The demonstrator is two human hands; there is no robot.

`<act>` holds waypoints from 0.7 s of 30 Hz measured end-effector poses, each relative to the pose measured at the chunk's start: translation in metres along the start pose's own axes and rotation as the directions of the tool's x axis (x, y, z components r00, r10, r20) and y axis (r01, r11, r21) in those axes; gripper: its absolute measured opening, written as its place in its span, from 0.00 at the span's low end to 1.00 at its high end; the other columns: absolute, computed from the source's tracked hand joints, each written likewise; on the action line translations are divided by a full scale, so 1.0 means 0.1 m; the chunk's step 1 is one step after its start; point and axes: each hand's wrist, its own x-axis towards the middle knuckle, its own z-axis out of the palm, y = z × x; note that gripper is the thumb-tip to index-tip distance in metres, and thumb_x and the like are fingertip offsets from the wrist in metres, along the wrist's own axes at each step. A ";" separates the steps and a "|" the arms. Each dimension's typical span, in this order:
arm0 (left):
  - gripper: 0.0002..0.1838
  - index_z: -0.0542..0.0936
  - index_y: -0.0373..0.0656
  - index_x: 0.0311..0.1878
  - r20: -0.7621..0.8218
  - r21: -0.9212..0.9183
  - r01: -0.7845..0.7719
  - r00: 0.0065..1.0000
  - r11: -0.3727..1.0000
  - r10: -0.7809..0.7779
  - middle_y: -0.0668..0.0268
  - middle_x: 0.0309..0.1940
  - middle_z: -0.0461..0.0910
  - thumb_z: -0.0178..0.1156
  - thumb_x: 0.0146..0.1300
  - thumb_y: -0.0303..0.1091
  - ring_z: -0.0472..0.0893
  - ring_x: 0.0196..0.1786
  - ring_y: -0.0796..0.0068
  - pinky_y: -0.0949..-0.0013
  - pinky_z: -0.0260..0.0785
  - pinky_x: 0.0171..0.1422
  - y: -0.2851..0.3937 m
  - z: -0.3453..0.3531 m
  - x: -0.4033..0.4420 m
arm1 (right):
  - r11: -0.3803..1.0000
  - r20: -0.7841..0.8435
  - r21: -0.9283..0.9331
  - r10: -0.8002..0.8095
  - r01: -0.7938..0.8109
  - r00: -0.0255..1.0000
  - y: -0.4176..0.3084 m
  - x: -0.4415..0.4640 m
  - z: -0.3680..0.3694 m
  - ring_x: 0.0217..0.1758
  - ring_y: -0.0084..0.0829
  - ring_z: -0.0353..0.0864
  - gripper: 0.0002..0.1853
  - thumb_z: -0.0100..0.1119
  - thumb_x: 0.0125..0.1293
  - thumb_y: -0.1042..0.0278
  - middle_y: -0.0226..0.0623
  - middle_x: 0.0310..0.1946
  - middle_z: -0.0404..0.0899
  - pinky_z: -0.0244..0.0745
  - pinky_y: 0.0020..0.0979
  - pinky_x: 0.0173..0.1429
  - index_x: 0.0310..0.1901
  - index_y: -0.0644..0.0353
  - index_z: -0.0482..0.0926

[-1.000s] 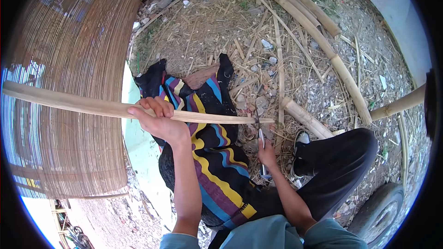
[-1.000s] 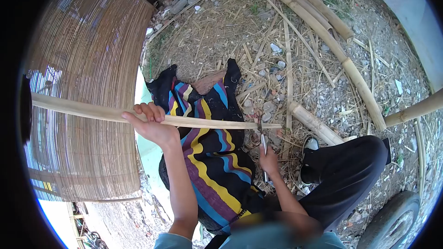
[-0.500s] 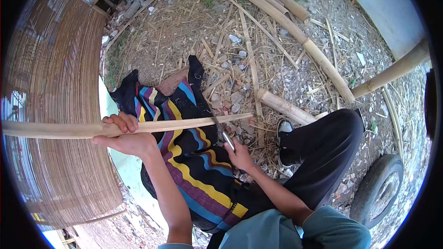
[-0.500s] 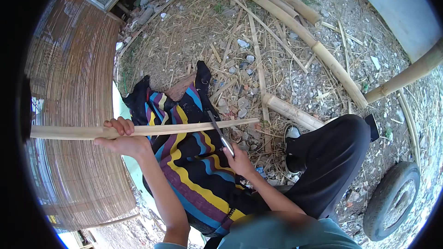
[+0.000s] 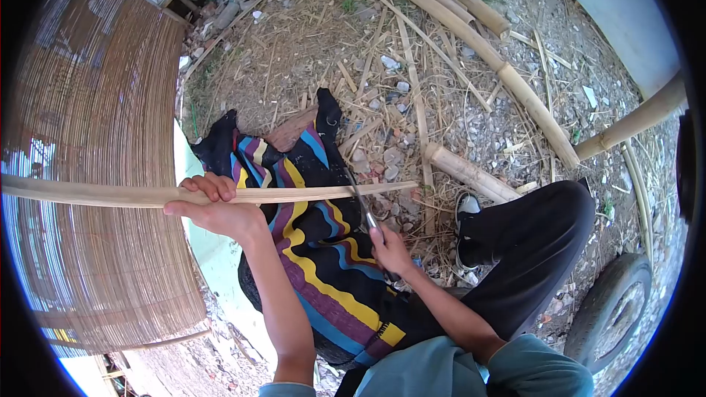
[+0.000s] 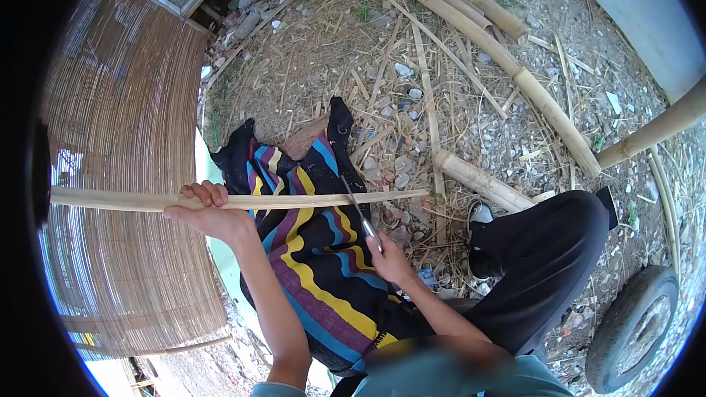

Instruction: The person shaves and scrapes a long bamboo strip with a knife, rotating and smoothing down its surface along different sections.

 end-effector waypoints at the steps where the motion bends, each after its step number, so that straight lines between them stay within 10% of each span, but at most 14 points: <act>1: 0.31 0.62 0.48 0.25 0.019 -0.005 0.001 1.000 1.000 -0.001 0.75 0.12 0.53 0.37 0.63 0.69 0.52 0.15 0.84 0.81 0.46 0.17 0.00 -0.01 0.01 | 0.999 0.021 -0.028 -0.035 0.035 0.999 -0.05 -0.02 0.02 0.21 0.39 0.76 0.19 0.46 0.69 0.52 0.42 0.16 0.71 0.71 0.39 0.31 0.43 0.62 0.71; 4: 0.31 0.61 0.48 0.24 0.045 0.015 -0.008 0.999 1.000 0.007 0.74 0.13 0.53 0.37 0.62 0.70 0.52 0.15 0.83 0.80 0.47 0.18 -0.01 -0.06 0.01 | 0.944 -0.129 -0.255 -0.247 0.208 0.960 0.23 0.10 0.04 0.24 0.44 0.77 0.19 0.47 0.68 0.52 0.46 0.19 0.74 0.71 0.40 0.33 0.43 0.63 0.72; 7: 0.31 0.61 0.48 0.24 0.017 -0.022 0.022 1.000 1.000 -0.021 0.74 0.13 0.53 0.37 0.63 0.69 0.52 0.15 0.83 0.80 0.48 0.18 0.01 -0.07 0.01 | 0.972 -0.163 -0.044 0.222 -0.232 0.961 0.75 0.31 -0.16 0.26 0.50 0.78 0.22 0.47 0.68 0.48 0.50 0.22 0.76 0.70 0.42 0.32 0.41 0.65 0.73; 10: 0.30 0.62 0.48 0.24 0.028 -0.038 0.031 0.999 0.999 -0.030 0.73 0.12 0.54 0.39 0.64 0.67 0.53 0.15 0.83 0.79 0.49 0.19 -0.01 -0.05 0.03 | 0.976 -0.238 -0.116 0.155 -0.187 0.959 1.01 0.47 -0.34 0.17 0.39 0.75 0.25 0.44 0.69 0.45 0.43 0.16 0.73 0.69 0.38 0.24 0.38 0.65 0.73; 12: 0.28 0.62 0.48 0.24 0.071 -0.008 -0.001 0.997 1.000 0.001 0.73 0.12 0.56 0.43 0.65 0.64 0.55 0.14 0.83 0.78 0.49 0.19 -0.01 -0.04 -0.01 | 0.895 -0.138 0.154 0.438 -0.418 0.888 0.78 0.38 -0.43 0.09 0.25 0.66 0.25 0.40 0.69 0.42 0.30 0.11 0.64 0.62 0.28 0.13 0.31 0.60 0.67; 21: 0.20 0.63 0.48 0.27 0.108 -0.042 0.012 0.994 0.999 -0.007 0.72 0.11 0.61 0.47 0.68 0.53 0.61 0.10 0.84 0.80 0.52 0.13 0.00 -0.07 -0.11 | 0.988 -0.041 0.134 0.079 -0.073 0.996 0.02 0.00 0.01 0.10 0.28 0.70 0.20 0.46 0.69 0.49 0.36 0.12 0.69 0.64 0.31 0.16 0.34 0.60 0.70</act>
